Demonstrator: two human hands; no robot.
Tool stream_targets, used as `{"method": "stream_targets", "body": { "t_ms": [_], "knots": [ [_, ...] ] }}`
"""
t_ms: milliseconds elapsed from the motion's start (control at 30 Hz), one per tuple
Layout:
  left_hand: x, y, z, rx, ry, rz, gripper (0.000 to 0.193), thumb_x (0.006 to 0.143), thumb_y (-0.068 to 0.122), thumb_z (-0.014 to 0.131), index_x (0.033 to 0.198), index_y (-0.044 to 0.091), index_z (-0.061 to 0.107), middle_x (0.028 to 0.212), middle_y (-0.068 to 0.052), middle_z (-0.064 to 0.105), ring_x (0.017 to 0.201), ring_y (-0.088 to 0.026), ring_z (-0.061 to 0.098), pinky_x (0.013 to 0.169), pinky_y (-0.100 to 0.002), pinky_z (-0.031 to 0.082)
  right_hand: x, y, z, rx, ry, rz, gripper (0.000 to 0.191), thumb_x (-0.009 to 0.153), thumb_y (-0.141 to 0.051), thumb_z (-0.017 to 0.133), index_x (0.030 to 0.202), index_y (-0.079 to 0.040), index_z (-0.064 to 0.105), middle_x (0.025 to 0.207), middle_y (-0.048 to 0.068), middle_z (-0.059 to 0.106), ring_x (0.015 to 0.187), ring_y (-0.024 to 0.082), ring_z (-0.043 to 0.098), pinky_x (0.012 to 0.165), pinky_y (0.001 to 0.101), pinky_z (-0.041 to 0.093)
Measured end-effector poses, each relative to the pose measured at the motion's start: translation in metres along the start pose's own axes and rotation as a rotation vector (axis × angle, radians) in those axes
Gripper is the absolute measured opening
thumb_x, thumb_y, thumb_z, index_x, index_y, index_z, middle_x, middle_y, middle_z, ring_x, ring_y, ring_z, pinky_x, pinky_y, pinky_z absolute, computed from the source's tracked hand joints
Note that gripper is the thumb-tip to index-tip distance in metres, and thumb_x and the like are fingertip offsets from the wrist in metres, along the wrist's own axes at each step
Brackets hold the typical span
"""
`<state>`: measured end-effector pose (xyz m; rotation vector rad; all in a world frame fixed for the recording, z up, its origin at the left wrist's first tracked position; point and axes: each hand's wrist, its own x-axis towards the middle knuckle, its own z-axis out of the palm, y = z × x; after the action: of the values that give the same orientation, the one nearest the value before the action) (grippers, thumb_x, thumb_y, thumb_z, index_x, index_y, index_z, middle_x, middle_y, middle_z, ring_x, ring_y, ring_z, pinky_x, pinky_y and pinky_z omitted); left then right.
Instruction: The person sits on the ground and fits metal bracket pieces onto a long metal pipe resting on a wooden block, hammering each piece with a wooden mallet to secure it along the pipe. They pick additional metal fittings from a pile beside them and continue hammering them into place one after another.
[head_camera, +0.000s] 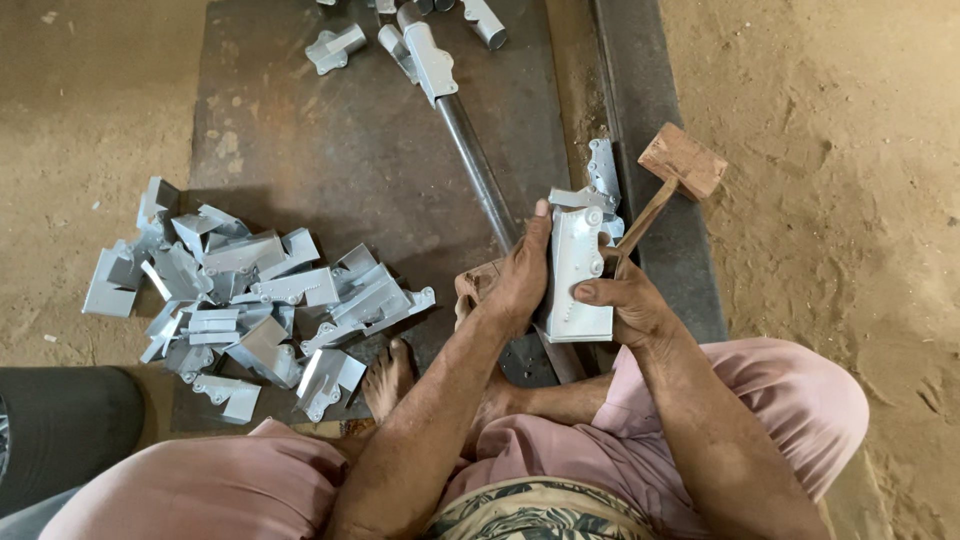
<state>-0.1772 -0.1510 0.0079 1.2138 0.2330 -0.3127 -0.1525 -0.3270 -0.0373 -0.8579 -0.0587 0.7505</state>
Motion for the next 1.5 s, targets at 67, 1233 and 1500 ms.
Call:
{"method": "stream_targets", "body": {
  "t_ms": [67, 1233, 1500],
  "knots": [
    [0.002, -0.002, 0.002, -0.057, 0.001, -0.045, 0.091, 0.094, 0.073, 0.02, 0.141, 0.004, 0.055, 0.121, -0.02, 0.069, 0.111, -0.026, 0.069, 0.098, -0.04, 0.058, 0.002, 0.001, -0.001, 0.016, 0.019, 0.003, 0.064, 0.074, 0.0, 0.082, 0.133, 0.002, 0.058, 0.109, 0.014, 0.073, 0.096, 0.022, 0.075, 0.084, 0.0384, 0.063],
    [0.157, -0.029, -0.125, 0.491, 0.81, -0.035, 0.072, 0.071, 0.064, 0.073, 0.118, 0.01, 0.072, 0.108, -0.018, 0.078, 0.107, -0.035, 0.074, 0.095, -0.045, 0.054, 0.005, -0.002, -0.028, -1.526, 0.453, -0.359, 0.04, 0.101, -0.036, 0.054, 0.118, 0.0, 0.061, 0.078, 0.02, 0.069, 0.068, 0.037, 0.069, 0.059, 0.0456, 0.054],
    [0.154, -0.022, -0.12, 0.532, 0.84, -0.051, 0.069, 0.072, 0.061, 0.074, 0.122, 0.014, 0.072, 0.11, -0.018, 0.076, 0.107, -0.036, 0.072, 0.094, -0.048, 0.055, 0.002, 0.018, -0.022, -1.768, 0.514, -0.018, 0.042, 0.105, -0.041, 0.056, 0.105, 0.001, 0.057, 0.077, 0.027, 0.069, 0.077, 0.049, 0.068, 0.069, 0.0554, 0.054]
  ]
}}
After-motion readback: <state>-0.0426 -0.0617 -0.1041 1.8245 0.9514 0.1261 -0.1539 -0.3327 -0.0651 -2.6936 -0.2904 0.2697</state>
